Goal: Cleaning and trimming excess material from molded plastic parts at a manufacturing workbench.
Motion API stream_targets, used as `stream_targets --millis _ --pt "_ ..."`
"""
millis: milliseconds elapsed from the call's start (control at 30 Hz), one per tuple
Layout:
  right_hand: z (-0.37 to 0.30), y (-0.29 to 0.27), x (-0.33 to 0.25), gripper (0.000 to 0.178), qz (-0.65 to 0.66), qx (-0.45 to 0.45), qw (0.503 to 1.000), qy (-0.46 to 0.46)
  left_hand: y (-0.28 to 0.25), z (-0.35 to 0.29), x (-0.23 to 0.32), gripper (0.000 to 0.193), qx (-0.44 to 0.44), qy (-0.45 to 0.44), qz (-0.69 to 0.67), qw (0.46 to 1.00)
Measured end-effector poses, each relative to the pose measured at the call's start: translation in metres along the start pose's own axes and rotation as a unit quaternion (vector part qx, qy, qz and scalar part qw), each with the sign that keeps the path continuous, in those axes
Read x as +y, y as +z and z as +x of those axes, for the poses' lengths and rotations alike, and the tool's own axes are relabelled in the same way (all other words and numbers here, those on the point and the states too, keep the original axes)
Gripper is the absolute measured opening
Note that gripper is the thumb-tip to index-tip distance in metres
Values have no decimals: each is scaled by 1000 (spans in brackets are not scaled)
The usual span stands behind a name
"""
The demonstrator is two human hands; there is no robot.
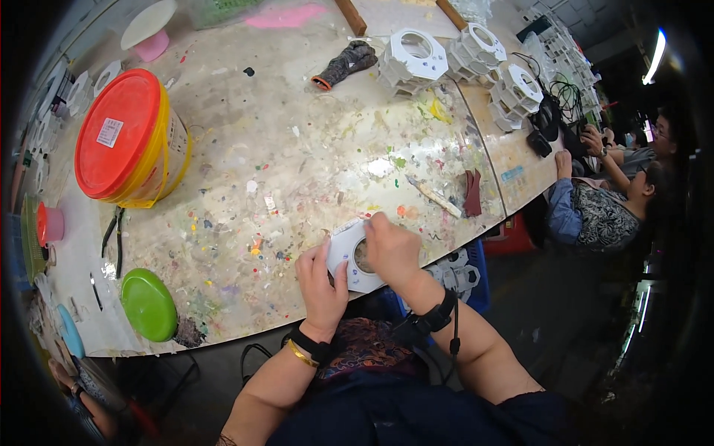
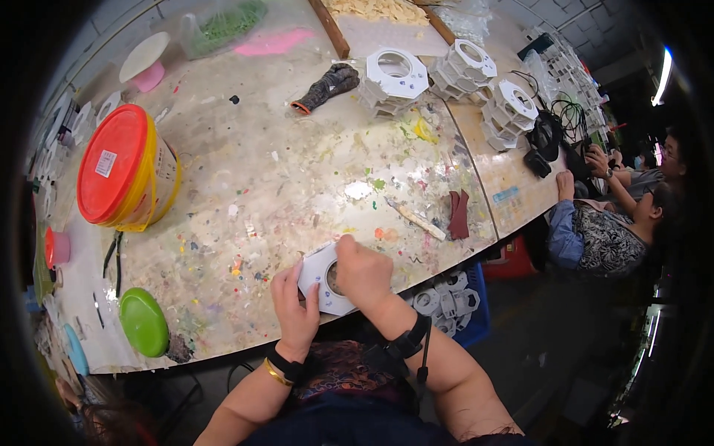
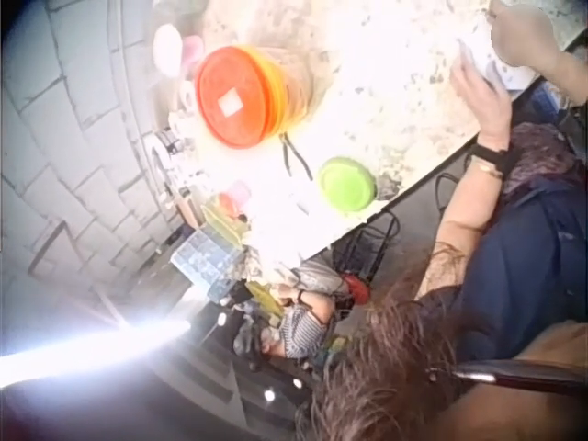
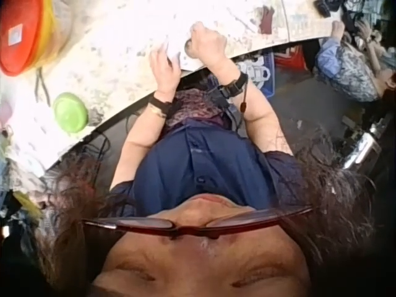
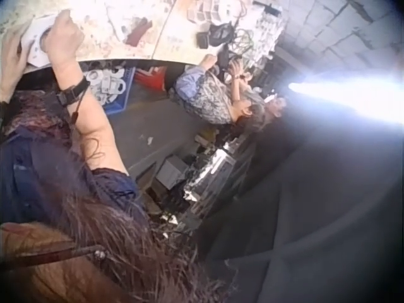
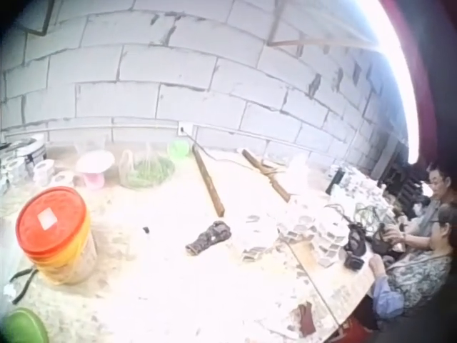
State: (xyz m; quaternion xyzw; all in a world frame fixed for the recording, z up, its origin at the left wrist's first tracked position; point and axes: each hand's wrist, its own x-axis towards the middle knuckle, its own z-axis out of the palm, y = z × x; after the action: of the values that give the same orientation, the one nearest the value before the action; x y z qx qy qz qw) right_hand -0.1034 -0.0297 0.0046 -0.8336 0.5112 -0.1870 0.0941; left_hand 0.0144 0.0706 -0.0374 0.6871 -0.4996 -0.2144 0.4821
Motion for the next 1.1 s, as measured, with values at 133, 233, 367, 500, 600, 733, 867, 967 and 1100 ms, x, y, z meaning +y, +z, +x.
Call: stream_targets --millis 133,233,367,500,600,733,867,967,1100 --pt "-2 5 -5 14 13 42 998 37 0 1 2 51 2 11 4 1000" --pt "-10 9 -20 8 19 24 997 -68 0 1 1 49 3 10 2 1000" --pt "-3 9 -1 8 -26 34 998 -34 -2 2 2 48 6 10 1 1000" --pt "-10 13 -19 8 -17 29 998 -60 -2 2 3 48 8 12 4 1000" --pt "0 11 -6 11 -27 42 998 -49 -2 3 3 47 8 11 -5 1000" --pt "-6 14 -21 12 -27 33 999 -11 0 3 3 47 11 12 -5 1000" --pt "0 8 -10 18 5 25 1000 -6 1 2 3 47 10 12 -13 1000" --pt "3 8 -7 18 -15 33 998 44 2 2 4 47 14 10 -5 1000" --pt "-6 7 -19 15 -19 -3 999 -46 1 1 3 47 13 16 1 1000"
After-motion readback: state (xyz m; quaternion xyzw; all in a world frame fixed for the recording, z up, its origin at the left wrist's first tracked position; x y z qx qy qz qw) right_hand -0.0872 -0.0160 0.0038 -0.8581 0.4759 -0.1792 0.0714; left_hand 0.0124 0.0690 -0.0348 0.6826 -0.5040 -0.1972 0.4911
